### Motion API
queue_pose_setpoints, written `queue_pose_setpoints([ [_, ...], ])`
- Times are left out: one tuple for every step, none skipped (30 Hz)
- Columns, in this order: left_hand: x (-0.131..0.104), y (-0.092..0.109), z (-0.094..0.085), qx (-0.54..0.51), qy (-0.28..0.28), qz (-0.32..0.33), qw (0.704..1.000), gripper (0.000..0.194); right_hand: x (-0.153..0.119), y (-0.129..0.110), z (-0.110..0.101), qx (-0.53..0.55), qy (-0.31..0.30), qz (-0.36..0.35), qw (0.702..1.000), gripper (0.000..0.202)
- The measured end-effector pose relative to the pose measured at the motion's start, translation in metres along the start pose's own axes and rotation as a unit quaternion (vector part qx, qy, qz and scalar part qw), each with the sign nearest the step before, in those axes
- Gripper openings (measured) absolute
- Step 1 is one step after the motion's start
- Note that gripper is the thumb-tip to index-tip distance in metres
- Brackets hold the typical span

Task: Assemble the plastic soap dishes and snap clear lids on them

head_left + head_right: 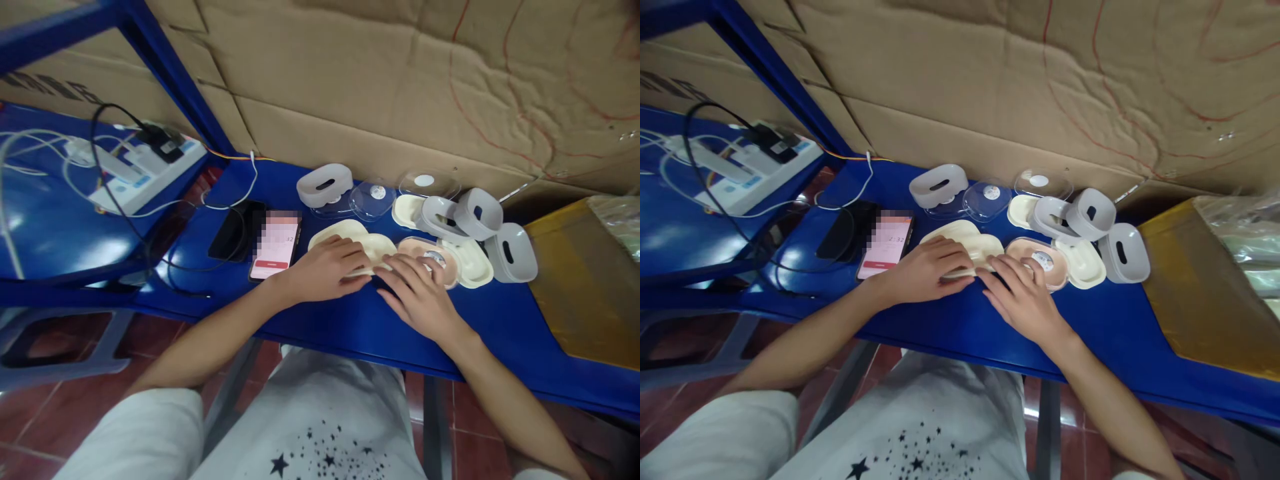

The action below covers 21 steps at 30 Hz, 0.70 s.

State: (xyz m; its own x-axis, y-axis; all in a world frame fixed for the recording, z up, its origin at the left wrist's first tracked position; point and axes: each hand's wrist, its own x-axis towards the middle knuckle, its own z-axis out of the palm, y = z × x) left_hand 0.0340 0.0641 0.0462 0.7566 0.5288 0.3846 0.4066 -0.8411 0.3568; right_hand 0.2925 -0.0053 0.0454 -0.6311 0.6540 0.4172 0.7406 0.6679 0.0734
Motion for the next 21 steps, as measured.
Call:
queue_pose_setpoints([
  [0.0,0.002,-0.002,-0.033,-0.003,0.014,0.999,0.019,0.001,-0.002,-0.001,0.005,0.015,-0.008,1.0,0.033],
  [0.0,0.003,-0.004,-0.071,-0.009,0.026,0.997,0.018,0.001,-0.004,-0.001,0.013,0.03,-0.017,0.999,0.03],
  [0.0,0.002,-0.006,-0.111,-0.015,0.037,0.993,0.019,0.002,-0.005,-0.002,0.023,0.044,-0.028,0.998,0.026],
  [0.001,0.001,-0.009,-0.147,-0.015,0.043,0.988,0.019,0.002,-0.006,-0.003,0.035,0.055,-0.041,0.997,0.023],
  [0.003,-0.003,-0.013,-0.169,-0.005,0.04,0.985,0.02,0.002,-0.007,-0.003,0.047,0.059,-0.054,0.996,0.02],
  [0.006,-0.008,-0.017,-0.169,0.017,0.023,0.985,0.021,0.001,-0.009,-0.003,0.057,0.057,-0.068,0.994,0.019],
  [0.009,-0.016,-0.021,-0.144,0.046,-0.009,0.988,0.023,0.0,-0.01,-0.003,0.065,0.048,-0.08,0.993,0.019],
  [0.013,-0.026,-0.025,-0.095,0.078,-0.055,0.991,0.027,0.0,-0.011,-0.001,0.072,0.036,-0.091,0.993,0.019],
  [0.018,-0.037,-0.03,-0.03,0.098,-0.11,0.989,0.032,-0.001,-0.012,0.001,0.079,0.022,-0.1,0.992,0.019],
  [0.023,-0.049,-0.034,0.038,0.097,-0.169,0.98,0.043,-0.002,-0.014,0.003,0.084,0.007,-0.108,0.991,0.018],
  [0.028,-0.063,-0.037,0.093,0.081,-0.226,0.966,0.058,-0.003,-0.015,0.005,0.09,-0.006,-0.114,0.989,0.017],
  [0.033,-0.076,-0.04,0.128,0.057,-0.278,0.95,0.071,-0.003,-0.016,0.008,0.094,-0.019,-0.119,0.988,0.017],
  [0.039,-0.089,-0.043,0.141,0.037,-0.328,0.933,0.081,-0.004,-0.016,0.01,0.098,-0.031,-0.122,0.987,0.018],
  [0.044,-0.101,-0.045,0.136,0.015,-0.373,0.918,0.088,-0.004,-0.017,0.012,0.1,-0.041,-0.124,0.986,0.019],
  [0.048,-0.11,-0.047,0.117,-0.007,-0.407,0.906,0.091,-0.003,-0.017,0.013,0.102,-0.048,-0.124,0.986,0.019],
  [0.052,-0.118,-0.049,0.092,-0.02,-0.426,0.9,0.091,-0.003,-0.017,0.014,0.104,-0.052,-0.122,0.986,0.018],
  [0.054,-0.122,-0.051,0.072,-0.02,-0.434,0.898,0.087,-0.003,-0.017,0.015,0.107,-0.053,-0.12,0.986,0.018],
  [0.054,-0.122,-0.052,0.06,-0.006,-0.428,0.902,0.083,-0.002,-0.017,0.015,0.111,-0.051,-0.118,0.985,0.018],
  [0.053,-0.117,-0.054,0.056,0.02,-0.407,0.911,0.078,-0.002,-0.017,0.014,0.118,-0.05,-0.117,0.985,0.017],
  [0.049,-0.107,-0.055,0.058,0.052,-0.374,0.924,0.075,-0.002,-0.017,0.013,0.128,-0.05,-0.116,0.984,0.016],
  [0.042,-0.093,-0.057,0.06,0.081,-0.329,0.939,0.074,-0.003,-0.017,0.011,0.14,-0.052,-0.115,0.982,0.017],
])
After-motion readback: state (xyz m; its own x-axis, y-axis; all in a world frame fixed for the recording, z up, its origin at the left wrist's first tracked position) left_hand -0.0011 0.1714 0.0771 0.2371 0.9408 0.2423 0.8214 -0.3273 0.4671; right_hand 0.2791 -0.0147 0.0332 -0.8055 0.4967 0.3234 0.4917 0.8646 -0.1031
